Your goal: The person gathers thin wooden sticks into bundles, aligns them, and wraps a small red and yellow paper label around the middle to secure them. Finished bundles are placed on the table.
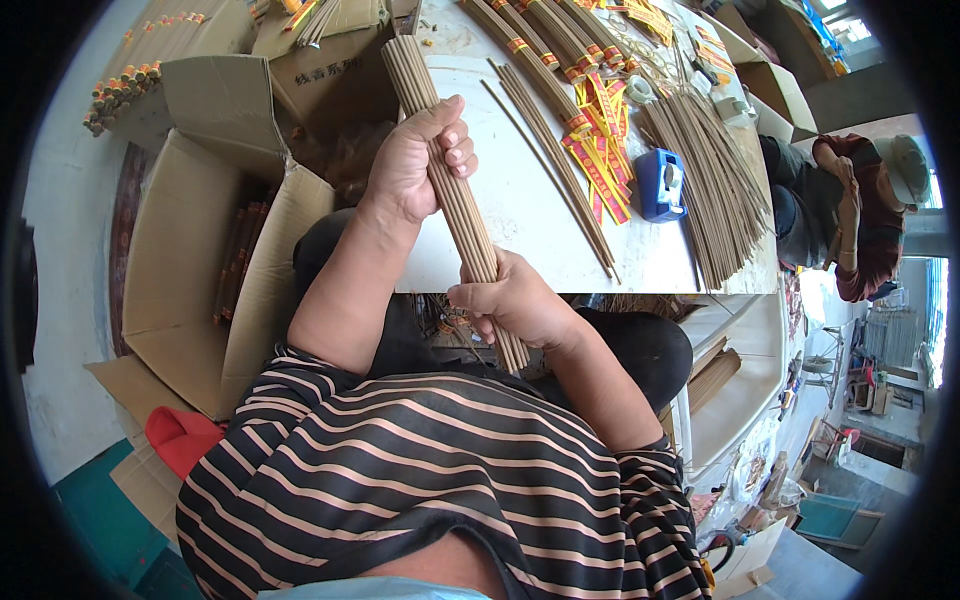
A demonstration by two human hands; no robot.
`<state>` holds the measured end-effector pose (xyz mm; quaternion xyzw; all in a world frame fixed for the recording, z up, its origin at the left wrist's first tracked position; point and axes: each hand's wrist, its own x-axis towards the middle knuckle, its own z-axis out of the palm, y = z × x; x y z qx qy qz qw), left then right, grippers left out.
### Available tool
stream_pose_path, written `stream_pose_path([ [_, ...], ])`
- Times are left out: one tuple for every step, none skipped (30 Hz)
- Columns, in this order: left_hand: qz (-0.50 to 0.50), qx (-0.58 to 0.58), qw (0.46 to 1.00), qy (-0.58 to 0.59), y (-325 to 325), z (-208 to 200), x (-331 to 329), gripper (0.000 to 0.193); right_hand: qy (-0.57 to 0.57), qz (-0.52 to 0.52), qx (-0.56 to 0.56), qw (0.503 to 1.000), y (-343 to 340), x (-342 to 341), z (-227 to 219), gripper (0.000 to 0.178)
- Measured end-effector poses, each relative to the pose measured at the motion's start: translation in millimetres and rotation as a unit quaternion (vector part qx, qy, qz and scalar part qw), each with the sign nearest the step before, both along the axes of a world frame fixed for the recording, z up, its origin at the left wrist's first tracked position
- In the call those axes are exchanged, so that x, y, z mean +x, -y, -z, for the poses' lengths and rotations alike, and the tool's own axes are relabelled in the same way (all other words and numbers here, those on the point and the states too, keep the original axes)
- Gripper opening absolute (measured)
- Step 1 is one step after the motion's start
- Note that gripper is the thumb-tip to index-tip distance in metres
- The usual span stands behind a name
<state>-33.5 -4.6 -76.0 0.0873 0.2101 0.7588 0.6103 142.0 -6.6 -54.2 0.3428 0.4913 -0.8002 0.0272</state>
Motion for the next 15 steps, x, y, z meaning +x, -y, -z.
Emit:
stream_pose_path([
  [-0.027,-0.038,0.998,-0.03,0.6,-2.6,-0.2,0.022,0.047,-0.007,0.111,0.993,1.8,-2.3,2.8,0.021],
  [-0.049,-0.066,0.995,-0.05,0.4,-2.2,1.4,0.021,0.092,-0.015,0.221,0.971,3.8,-5.2,7.3,0.022],
  [-0.071,-0.094,0.99,-0.07,-0.8,-2.0,4.4,0.021,0.136,-0.022,0.327,0.935,4.7,-6.7,11.9,0.022],
  [-0.093,-0.122,0.984,-0.09,-0.6,-1.7,6.1,0.021,0.153,-0.048,0.349,0.923,2.7,-5.9,16.4,0.024],
  [-0.08,-0.101,0.989,-0.074,0.1,-3.4,5.5,0.021,0.127,-0.046,0.297,0.945,1.5,-4.4,13.7,0.021],
  [-0.066,-0.08,0.993,-0.058,1.6,-6.5,4.1,0.02,0.101,-0.042,0.243,0.964,0.7,-2.9,9.0,0.019],
  [-0.053,-0.059,0.996,-0.041,2.8,-8.2,3.0,0.02,0.074,-0.039,0.189,0.978,0.0,-1.5,6.3,0.017],
  [-0.038,-0.029,0.999,-0.025,3.1,-7.0,2.3,0.02,0.041,-0.036,0.122,0.991,-1.6,-0.2,6.5,0.017],
  [-0.022,0.001,1.0,-0.009,2.8,-3.7,1.7,0.019,0.008,-0.032,0.055,0.998,-3.6,0.6,8.0,0.016],
  [-0.006,0.031,0.999,0.008,2.7,-1.1,1.6,0.018,-0.025,-0.028,-0.013,0.999,-4.2,0.9,8.2,0.015],
  [0.001,0.046,0.999,0.021,2.3,1.1,1.5,0.018,-0.021,-0.021,-0.028,0.999,-3.5,1.1,7.0,0.015],
  [0.009,0.061,0.997,0.035,2.0,2.9,1.4,0.018,-0.016,-0.013,-0.042,0.999,-2.0,1.4,4.5,0.015],
  [0.016,0.077,0.996,0.049,1.7,3.3,1.2,0.017,-0.012,-0.006,-0.057,0.998,-0.8,0.8,1.1,0.016],
  [-0.016,0.036,0.999,0.014,2.8,0.5,3.3,0.017,0.032,-0.019,0.021,0.999,0.6,-2.2,-5.7,0.017],
  [-0.047,-0.004,0.999,-0.021,4.2,-5.0,7.6,0.017,0.081,-0.024,0.147,0.986,0.1,-4.1,-0.3,0.018],
])
